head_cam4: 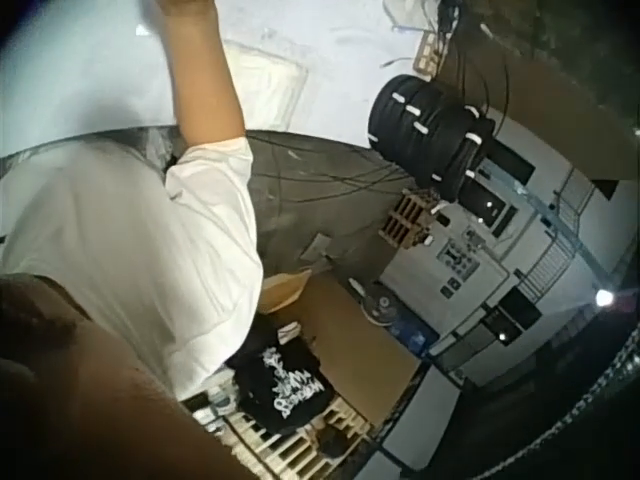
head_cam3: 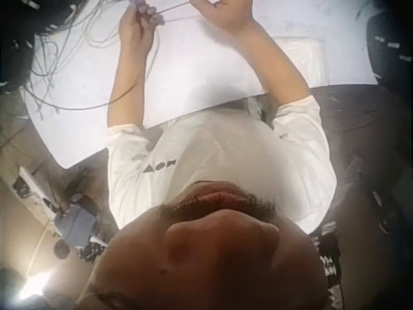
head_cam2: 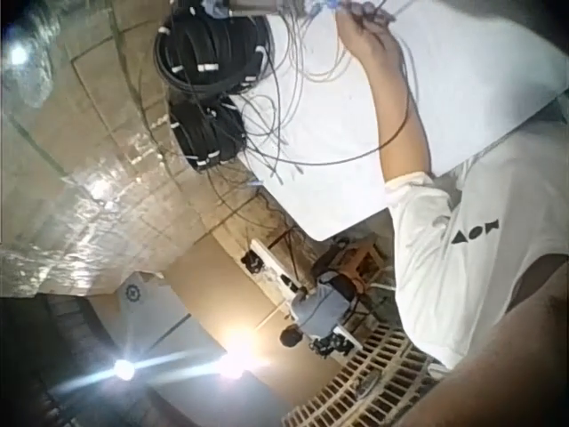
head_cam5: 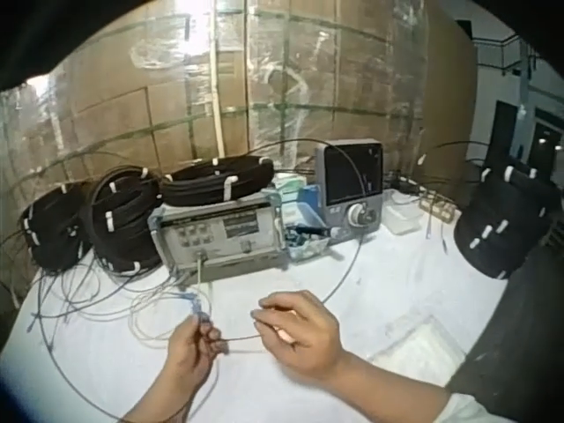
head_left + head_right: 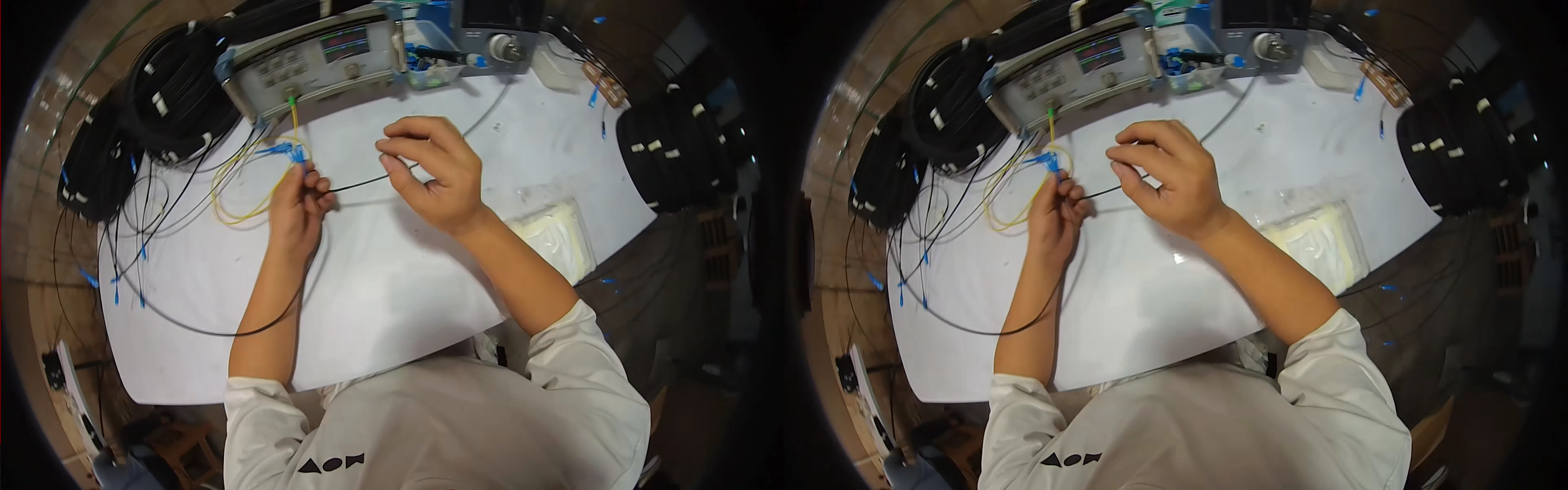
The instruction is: The recorder is testing and cleaning fiber optic cables using specialized equipment.
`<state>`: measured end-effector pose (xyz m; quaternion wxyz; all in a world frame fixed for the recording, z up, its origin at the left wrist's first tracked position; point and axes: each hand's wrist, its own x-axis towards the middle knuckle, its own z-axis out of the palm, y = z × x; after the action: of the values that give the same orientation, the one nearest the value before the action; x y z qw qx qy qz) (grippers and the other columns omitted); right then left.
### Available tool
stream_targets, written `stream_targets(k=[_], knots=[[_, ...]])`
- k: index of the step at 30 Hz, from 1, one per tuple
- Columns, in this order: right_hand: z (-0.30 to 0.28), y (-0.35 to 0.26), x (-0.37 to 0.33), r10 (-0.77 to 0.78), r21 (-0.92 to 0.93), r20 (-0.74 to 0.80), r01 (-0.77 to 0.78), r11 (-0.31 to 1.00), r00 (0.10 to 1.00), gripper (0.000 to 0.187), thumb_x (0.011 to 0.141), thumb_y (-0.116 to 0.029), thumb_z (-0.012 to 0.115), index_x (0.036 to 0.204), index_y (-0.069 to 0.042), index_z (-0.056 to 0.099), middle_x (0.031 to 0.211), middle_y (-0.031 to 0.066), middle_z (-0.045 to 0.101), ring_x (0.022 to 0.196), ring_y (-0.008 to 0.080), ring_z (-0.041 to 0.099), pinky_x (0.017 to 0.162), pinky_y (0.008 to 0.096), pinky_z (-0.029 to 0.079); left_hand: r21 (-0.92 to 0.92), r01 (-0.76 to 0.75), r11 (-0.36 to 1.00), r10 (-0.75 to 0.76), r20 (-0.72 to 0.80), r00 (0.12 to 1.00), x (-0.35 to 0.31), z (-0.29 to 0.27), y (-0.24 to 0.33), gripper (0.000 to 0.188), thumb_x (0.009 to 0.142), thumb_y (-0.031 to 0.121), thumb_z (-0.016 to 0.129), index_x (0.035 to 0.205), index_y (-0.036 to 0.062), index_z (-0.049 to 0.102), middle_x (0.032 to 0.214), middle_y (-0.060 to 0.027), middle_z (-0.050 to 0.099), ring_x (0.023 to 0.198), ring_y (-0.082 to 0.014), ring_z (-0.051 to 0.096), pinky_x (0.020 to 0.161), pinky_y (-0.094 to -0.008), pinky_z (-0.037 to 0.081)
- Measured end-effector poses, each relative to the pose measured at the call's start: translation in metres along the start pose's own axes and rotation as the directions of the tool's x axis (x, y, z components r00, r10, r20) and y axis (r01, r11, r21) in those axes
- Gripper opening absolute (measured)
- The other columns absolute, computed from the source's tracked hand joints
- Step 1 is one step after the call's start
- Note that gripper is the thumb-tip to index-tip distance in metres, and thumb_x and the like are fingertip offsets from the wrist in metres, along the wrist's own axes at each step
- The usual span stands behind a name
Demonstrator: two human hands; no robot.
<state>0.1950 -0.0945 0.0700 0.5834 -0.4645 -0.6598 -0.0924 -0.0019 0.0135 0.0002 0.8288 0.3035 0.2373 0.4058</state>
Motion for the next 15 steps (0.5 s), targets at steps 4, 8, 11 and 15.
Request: stream_targets(k=[4, 8, 11, 15], knots=[[-0.032, 0.034, 0.011, 0.095, -0.067, -0.285, -0.119, 0.991, 0.954, 0.009, 0.08, -0.004, 0.072, 0.089, -0.004, 0.072, 0.088, 0.007, 0.065, 0.072, 0.016, 0.062, 0.063, 0.0262, 0.05, -0.116, -0.058, 0.992, 0.059, 0.01, 0.998, 0.013, -0.019, 0.005, 0.02, 0.103, 0.028, 0.051, 0.103, 0.0085, 0.056, 0.077, 0.0034, 0.051, 0.073, -0.0126, 0.051, 0.077, -0.0318, 0.048], [-0.051, 0.098, 0.012, 0.485, 0.183, -0.461, -0.456, 0.871, 0.743, 0.009, 0.082, -0.006, 0.072, 0.09, -0.003, 0.072, 0.089, 0.0053, 0.067, 0.074, 0.0114, 0.061, 0.066, 0.0244, 0.05, -0.074, -0.044, 0.996, 0.037, -0.096, 0.995, 0.008, -0.014, 0.009, 0.02, 0.103, 0.026, 0.051, 0.104, 0.0069, 0.055, 0.077, 0.0028, 0.049, 0.067, -0.009, 0.046, 0.074, -0.029, 0.046], [-0.059, 0.166, -0.002, 0.693, 0.347, -0.483, -0.609, 0.713, 0.536, 0.016, 0.081, -0.009, 0.074, 0.095, -0.002, 0.071, 0.091, 0.0051, 0.068, 0.075, 0.012, 0.062, 0.07, 0.0259, 0.05, -0.127, -0.002, 0.992, 0.001, -0.011, 1.0, 0.016, -0.018, 0.007, 0.02, 0.103, 0.026, 0.051, 0.104, 0.0061, 0.056, 0.077, 0.0028, 0.047, 0.063, -0.0075, 0.042, 0.067, -0.0259, 0.044], [-0.055, 0.192, 0.002, 0.677, 0.08, -0.403, -0.713, 0.696, 0.616, 0.038, 0.076, -0.015, 0.078, 0.11, -0.003, 0.067, 0.097, 0.0096, 0.069, 0.08, 0.0178, 0.066, 0.076, 0.0305, 0.052, -0.083, 0.015, 0.996, -0.022, -0.076, 0.997, 0.01, -0.009, 0.007, 0.021, 0.103, 0.026, 0.051, 0.104, 0.0055, 0.056, 0.076, 0.0031, 0.045, 0.061, -0.0068, 0.038, 0.063, -0.0243, 0.04]])
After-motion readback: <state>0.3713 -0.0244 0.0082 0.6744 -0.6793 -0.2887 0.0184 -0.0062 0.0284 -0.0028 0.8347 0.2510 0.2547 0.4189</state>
